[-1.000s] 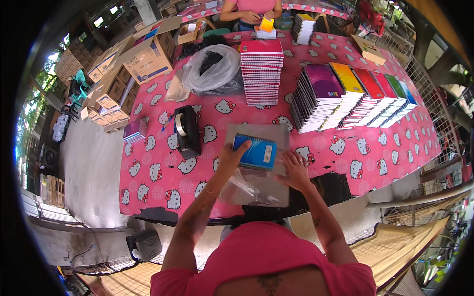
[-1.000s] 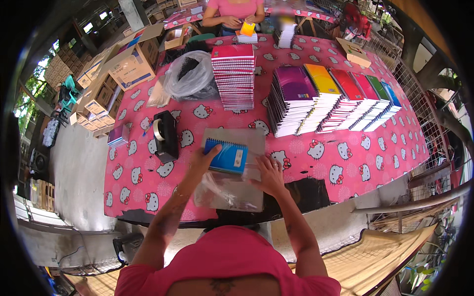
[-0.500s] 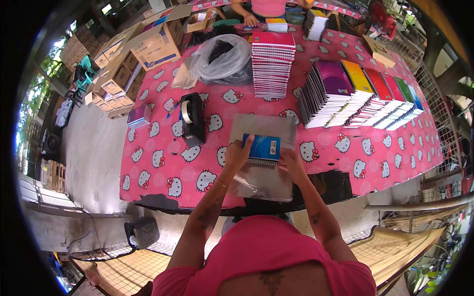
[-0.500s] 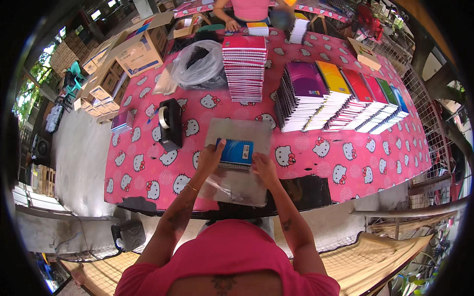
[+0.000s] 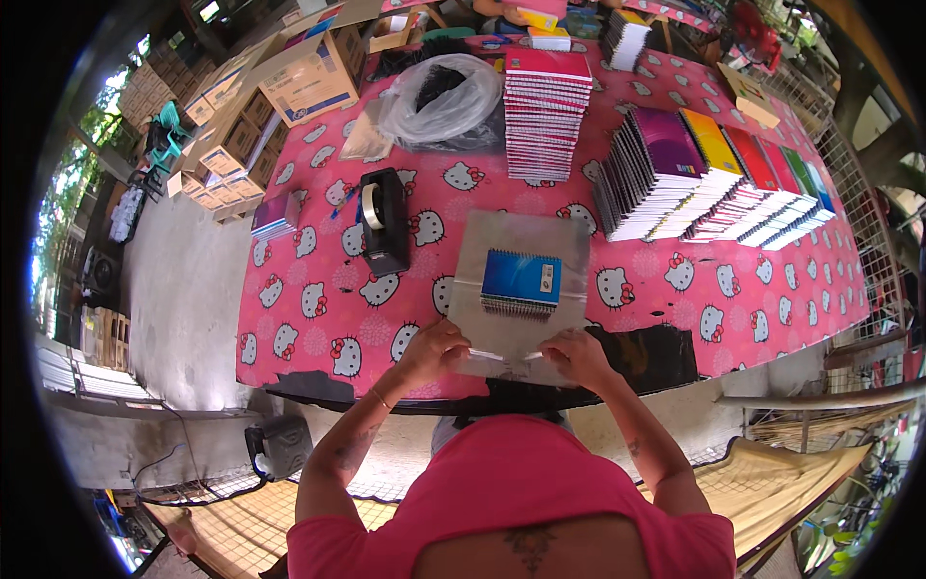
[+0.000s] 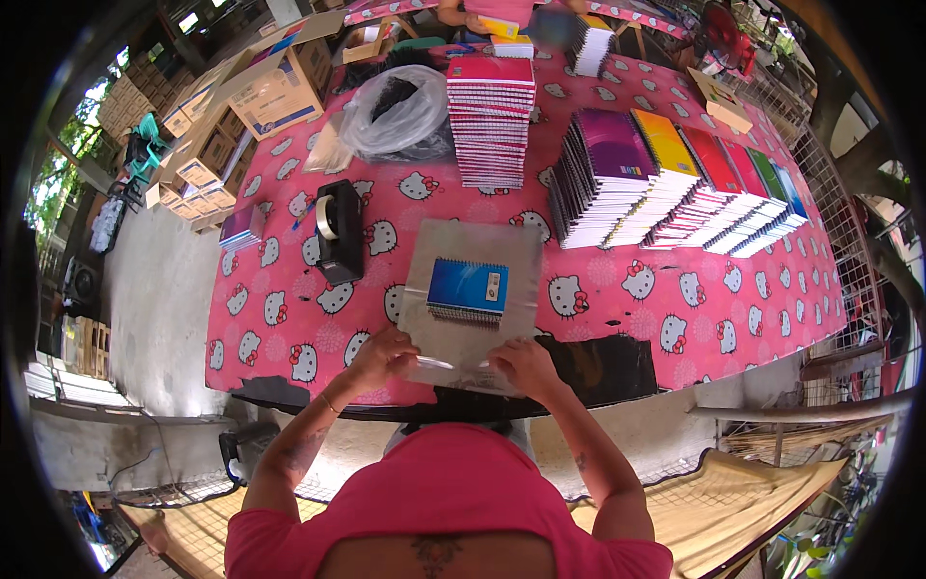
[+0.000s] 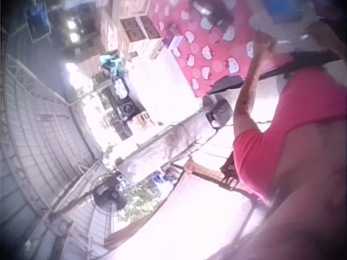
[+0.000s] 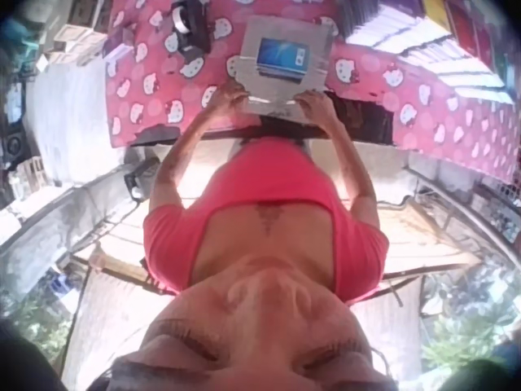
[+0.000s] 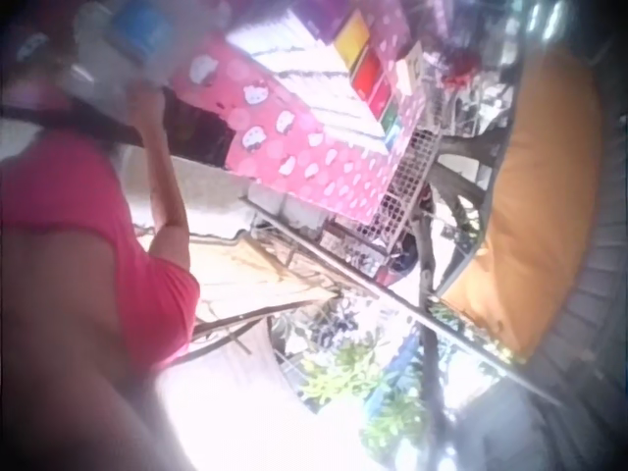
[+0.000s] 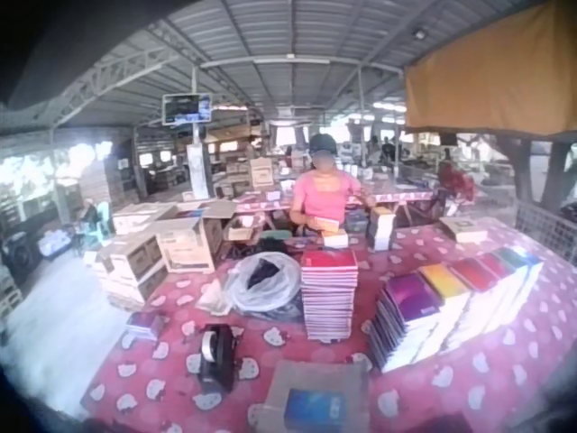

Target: The person picks up notebooks from stacks on a table and places them into plastic sleeves, using tape to secure the packages.

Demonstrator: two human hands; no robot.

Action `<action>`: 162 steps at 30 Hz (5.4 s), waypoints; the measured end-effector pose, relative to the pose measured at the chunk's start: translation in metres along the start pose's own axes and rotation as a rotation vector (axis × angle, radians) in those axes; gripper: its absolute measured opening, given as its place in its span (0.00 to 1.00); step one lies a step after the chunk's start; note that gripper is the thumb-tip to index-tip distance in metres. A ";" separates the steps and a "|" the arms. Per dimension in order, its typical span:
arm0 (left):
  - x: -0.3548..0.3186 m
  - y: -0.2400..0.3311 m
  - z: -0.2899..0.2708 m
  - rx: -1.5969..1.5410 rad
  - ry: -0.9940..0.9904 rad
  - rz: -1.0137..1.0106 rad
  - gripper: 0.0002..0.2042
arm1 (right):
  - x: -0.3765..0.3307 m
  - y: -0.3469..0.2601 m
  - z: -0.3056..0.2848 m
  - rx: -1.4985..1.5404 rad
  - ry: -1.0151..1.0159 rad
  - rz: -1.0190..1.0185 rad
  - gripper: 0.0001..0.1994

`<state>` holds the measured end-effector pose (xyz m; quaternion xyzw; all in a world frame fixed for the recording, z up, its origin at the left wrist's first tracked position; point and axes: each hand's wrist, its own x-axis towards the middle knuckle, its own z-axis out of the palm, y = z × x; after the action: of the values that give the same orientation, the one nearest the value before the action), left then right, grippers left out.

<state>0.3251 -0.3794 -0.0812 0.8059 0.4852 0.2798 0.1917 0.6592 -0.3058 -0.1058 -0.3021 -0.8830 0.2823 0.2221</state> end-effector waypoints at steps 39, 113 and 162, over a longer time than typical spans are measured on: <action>0.125 -0.054 -0.022 -0.223 0.186 -0.387 0.11 | 0.079 -0.080 0.029 -0.466 0.237 0.146 0.30; 0.129 0.025 0.034 0.364 0.159 0.028 0.13 | 0.070 -0.079 0.016 -0.617 0.156 0.169 0.30; 0.140 0.043 0.030 0.147 0.185 -0.703 0.20 | 0.077 -0.036 -0.002 -0.604 0.186 0.053 0.20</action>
<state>0.4254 -0.2757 -0.0426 0.5730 0.7664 0.2331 0.1731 0.5904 -0.2778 -0.0642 -0.4017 -0.8947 -0.0161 0.1946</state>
